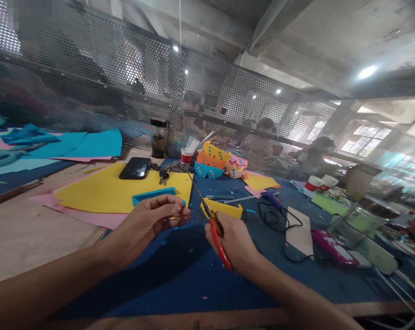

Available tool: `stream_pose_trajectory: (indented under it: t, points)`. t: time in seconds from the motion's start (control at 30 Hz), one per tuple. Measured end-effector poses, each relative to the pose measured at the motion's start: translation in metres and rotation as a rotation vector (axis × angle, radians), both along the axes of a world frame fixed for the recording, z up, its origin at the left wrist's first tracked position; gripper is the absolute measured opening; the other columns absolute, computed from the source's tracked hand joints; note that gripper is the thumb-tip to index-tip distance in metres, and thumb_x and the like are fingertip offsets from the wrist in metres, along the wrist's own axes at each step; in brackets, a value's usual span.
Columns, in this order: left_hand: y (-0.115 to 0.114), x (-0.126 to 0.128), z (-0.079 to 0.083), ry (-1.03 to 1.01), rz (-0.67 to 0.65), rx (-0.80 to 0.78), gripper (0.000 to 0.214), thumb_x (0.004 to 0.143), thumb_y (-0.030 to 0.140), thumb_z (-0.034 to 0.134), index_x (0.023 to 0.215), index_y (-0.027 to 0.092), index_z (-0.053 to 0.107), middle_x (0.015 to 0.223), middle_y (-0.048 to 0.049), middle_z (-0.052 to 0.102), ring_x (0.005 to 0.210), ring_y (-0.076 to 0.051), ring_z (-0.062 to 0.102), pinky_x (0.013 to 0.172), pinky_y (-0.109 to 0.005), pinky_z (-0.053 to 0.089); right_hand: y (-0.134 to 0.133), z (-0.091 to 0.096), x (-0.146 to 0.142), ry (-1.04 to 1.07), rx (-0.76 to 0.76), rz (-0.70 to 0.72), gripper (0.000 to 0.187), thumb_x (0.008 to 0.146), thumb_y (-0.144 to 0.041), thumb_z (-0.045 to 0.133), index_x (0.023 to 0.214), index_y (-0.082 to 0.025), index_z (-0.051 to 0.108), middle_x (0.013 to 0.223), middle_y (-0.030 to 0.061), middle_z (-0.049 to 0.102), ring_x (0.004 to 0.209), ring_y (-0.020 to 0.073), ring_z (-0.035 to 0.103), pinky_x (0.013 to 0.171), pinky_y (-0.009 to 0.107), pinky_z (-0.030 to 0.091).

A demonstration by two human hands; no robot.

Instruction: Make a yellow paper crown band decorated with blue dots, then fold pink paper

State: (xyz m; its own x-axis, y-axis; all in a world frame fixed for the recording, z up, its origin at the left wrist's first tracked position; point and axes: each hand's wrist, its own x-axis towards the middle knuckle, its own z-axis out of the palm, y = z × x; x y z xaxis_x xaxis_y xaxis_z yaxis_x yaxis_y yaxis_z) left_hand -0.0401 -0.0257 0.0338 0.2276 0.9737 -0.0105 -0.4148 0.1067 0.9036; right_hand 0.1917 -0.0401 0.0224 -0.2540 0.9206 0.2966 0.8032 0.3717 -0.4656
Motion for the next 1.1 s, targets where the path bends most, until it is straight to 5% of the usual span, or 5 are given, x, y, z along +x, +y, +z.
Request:
stream_pose_trajectory:
  t: [0.27,0.53,0.83,1.1]
  points:
    - [0.001,0.000,-0.003,0.135,-0.011,0.003,0.018,0.076,0.032,0.090,0.078,0.020,0.076,0.083,-0.0071,0.081,0.076,-0.017,0.073,0.073,-0.026,0.057,0.015,0.025,0.021,-0.111,0.054,-0.101,0.025,0.096,-0.037,0.060,0.077,-0.023,0.053,0.071,-0.0007,0.063,0.062,0.0152,0.052,0.061,0.027,0.027]
    - [0.006,-0.003,-0.010,0.220,-0.038,0.049,0.023,0.076,0.038,0.089,0.081,0.020,0.076,0.083,-0.0071,0.081,0.075,-0.017,0.072,0.075,-0.027,0.056,0.057,0.055,0.060,-0.393,0.071,-0.220,0.043,0.098,-0.062,0.057,0.085,-0.021,0.059,0.089,0.0079,0.071,0.079,0.0226,0.063,0.062,0.029,0.026]
    - [0.006,-0.002,-0.004,0.560,0.006,0.272,0.021,0.076,0.042,0.082,0.077,0.023,0.074,0.079,-0.0068,0.081,0.079,-0.025,0.076,0.074,-0.032,0.058,0.120,0.050,0.101,-0.456,-0.020,-0.153,0.046,0.089,-0.064,0.069,0.086,-0.019,0.067,0.093,0.0114,0.074,0.083,0.0252,0.065,0.066,0.030,0.035]
    - [0.008,-0.005,-0.008,0.883,0.070,0.486,0.013,0.082,0.036,0.074,0.082,0.024,0.077,0.083,-0.0061,0.080,0.077,-0.024,0.073,0.068,-0.030,0.053,0.149,0.038,0.106,-0.457,-0.051,-0.046,0.034,0.092,-0.051,0.068,0.094,-0.017,0.074,0.089,0.0091,0.073,0.079,0.0208,0.063,0.069,0.029,0.038]
